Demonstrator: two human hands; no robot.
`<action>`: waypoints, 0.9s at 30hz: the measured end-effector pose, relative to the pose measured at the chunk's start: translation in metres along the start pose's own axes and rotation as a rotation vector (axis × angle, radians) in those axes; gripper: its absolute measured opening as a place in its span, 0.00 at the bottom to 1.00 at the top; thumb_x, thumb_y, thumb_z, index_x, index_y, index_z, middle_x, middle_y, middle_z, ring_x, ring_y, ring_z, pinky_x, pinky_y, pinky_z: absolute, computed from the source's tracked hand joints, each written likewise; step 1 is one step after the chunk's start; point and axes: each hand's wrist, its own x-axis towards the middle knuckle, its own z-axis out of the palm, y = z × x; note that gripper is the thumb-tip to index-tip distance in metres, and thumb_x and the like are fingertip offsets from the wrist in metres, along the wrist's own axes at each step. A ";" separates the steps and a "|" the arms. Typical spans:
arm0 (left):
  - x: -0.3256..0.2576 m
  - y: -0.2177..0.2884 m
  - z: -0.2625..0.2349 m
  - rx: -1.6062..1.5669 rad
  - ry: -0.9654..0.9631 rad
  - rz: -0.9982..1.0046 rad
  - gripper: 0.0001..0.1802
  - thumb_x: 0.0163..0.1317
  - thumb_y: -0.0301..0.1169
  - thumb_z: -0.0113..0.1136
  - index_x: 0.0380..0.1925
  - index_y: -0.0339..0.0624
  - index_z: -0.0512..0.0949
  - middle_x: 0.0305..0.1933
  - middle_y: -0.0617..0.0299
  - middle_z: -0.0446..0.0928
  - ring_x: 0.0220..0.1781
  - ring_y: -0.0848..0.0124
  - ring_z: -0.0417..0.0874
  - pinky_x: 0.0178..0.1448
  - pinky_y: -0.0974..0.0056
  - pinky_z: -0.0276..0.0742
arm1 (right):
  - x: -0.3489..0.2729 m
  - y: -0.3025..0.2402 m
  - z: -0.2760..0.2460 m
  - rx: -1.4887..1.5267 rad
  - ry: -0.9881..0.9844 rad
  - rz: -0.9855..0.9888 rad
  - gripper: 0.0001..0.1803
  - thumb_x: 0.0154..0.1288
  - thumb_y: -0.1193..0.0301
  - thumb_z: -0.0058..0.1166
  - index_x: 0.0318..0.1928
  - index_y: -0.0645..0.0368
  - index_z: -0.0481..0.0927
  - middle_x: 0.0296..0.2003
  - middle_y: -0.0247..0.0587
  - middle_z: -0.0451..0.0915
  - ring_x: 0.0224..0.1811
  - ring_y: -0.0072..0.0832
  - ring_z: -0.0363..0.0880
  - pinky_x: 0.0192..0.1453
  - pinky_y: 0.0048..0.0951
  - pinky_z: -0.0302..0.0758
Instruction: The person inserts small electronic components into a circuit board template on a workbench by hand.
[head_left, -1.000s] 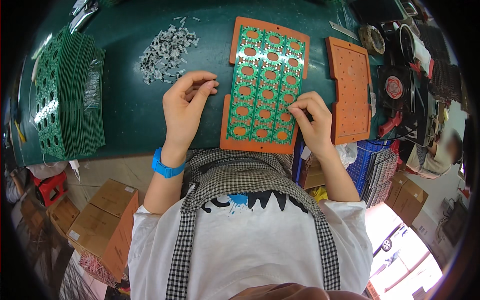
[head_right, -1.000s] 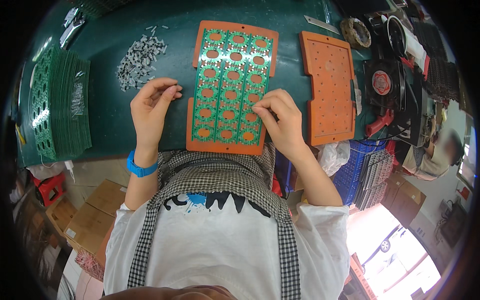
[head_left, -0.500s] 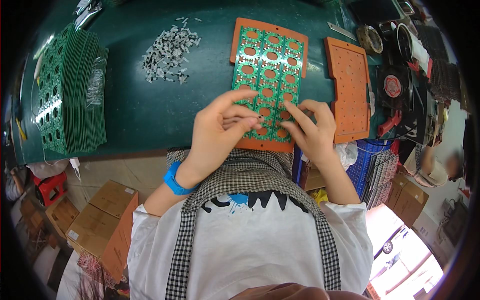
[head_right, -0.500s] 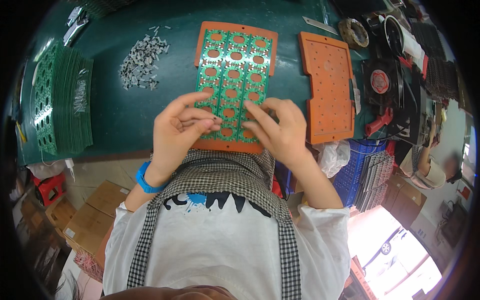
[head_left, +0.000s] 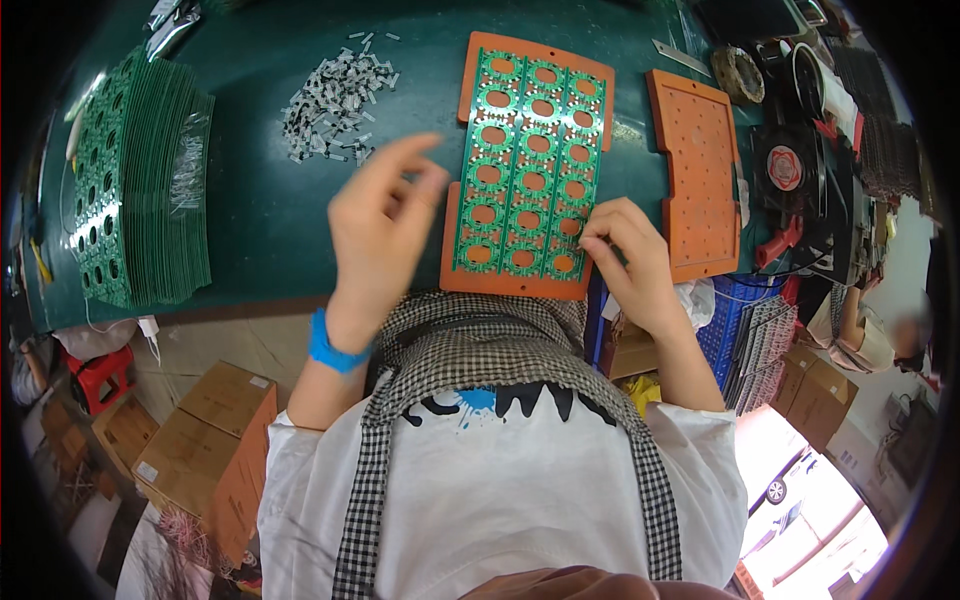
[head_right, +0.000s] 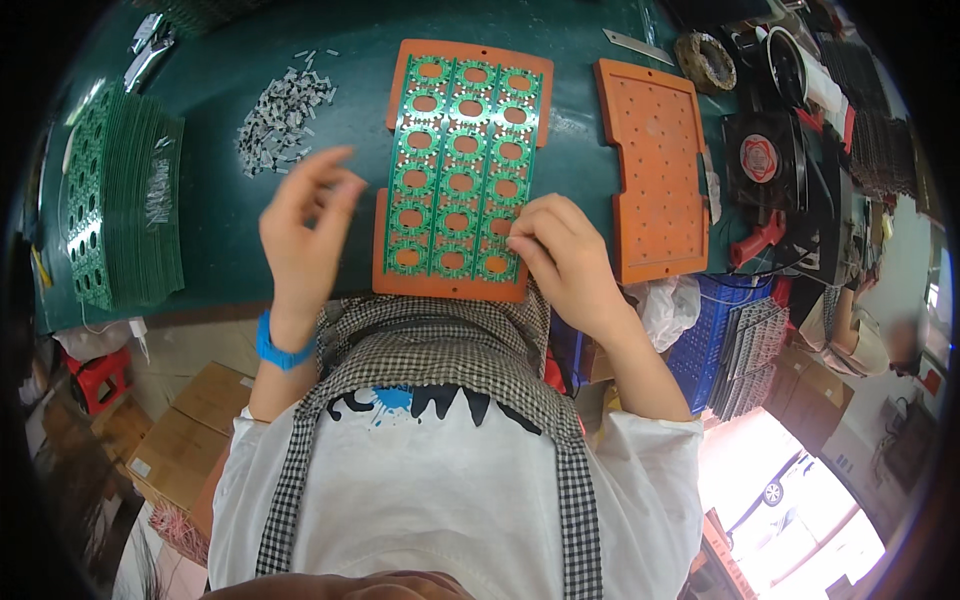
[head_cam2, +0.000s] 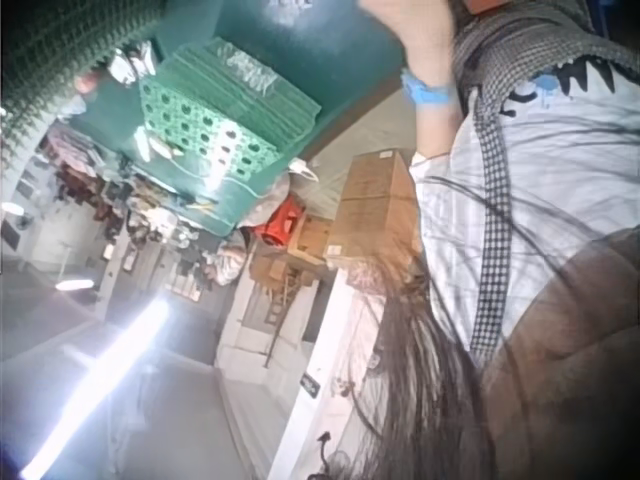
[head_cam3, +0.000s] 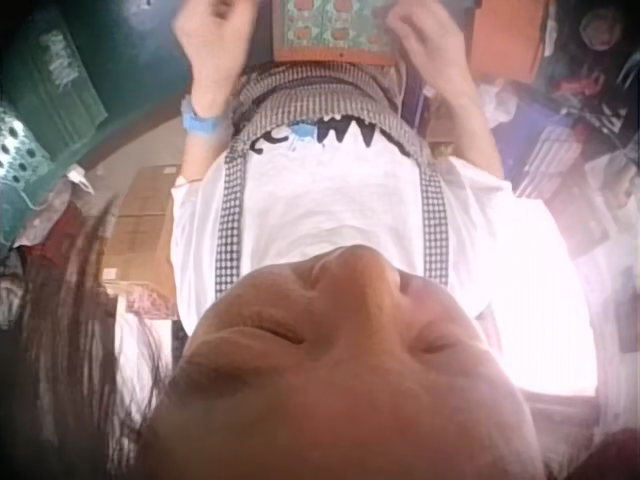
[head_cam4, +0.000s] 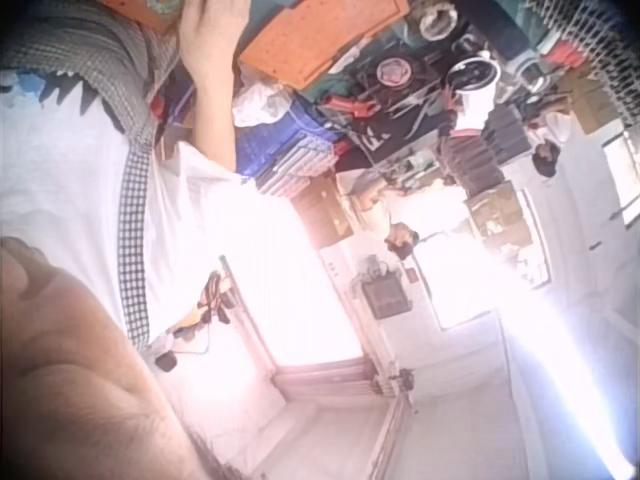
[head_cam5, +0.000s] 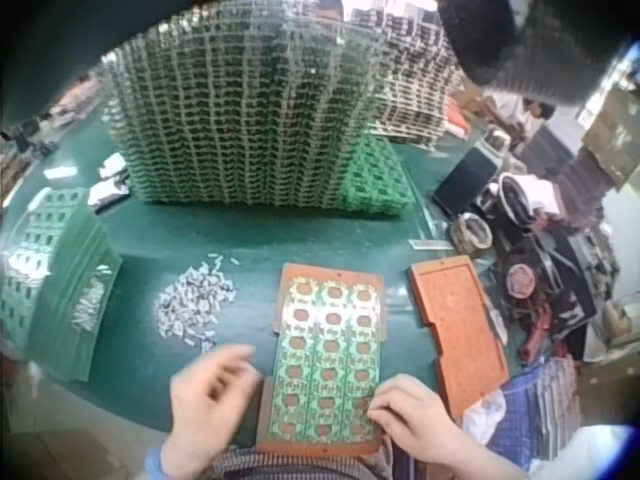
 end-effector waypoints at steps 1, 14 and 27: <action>0.006 -0.012 -0.004 -0.080 0.055 -0.103 0.14 0.61 0.21 0.58 0.48 0.37 0.77 0.32 0.64 0.79 0.26 0.83 0.73 0.26 0.76 0.66 | -0.001 0.003 0.001 -0.063 -0.046 -0.031 0.05 0.57 0.80 0.57 0.34 0.63 0.75 0.35 0.42 0.74 0.39 0.38 0.74 0.42 0.33 0.72; 0.009 -0.027 -0.008 -0.252 0.055 -0.230 0.11 0.65 0.22 0.55 0.47 0.36 0.77 0.31 0.66 0.76 0.32 0.83 0.74 0.33 0.77 0.68 | -0.001 0.004 0.007 -0.125 -0.055 -0.081 0.07 0.54 0.79 0.59 0.32 0.61 0.74 0.34 0.40 0.73 0.39 0.38 0.72 0.42 0.35 0.71; -0.002 -0.023 -0.010 -0.173 0.113 -0.177 0.13 0.61 0.23 0.60 0.47 0.36 0.77 0.35 0.64 0.78 0.33 0.80 0.75 0.36 0.75 0.70 | -0.013 0.007 0.015 -0.267 0.111 -0.264 0.10 0.48 0.76 0.65 0.33 0.58 0.79 0.30 0.36 0.75 0.34 0.35 0.77 0.36 0.32 0.76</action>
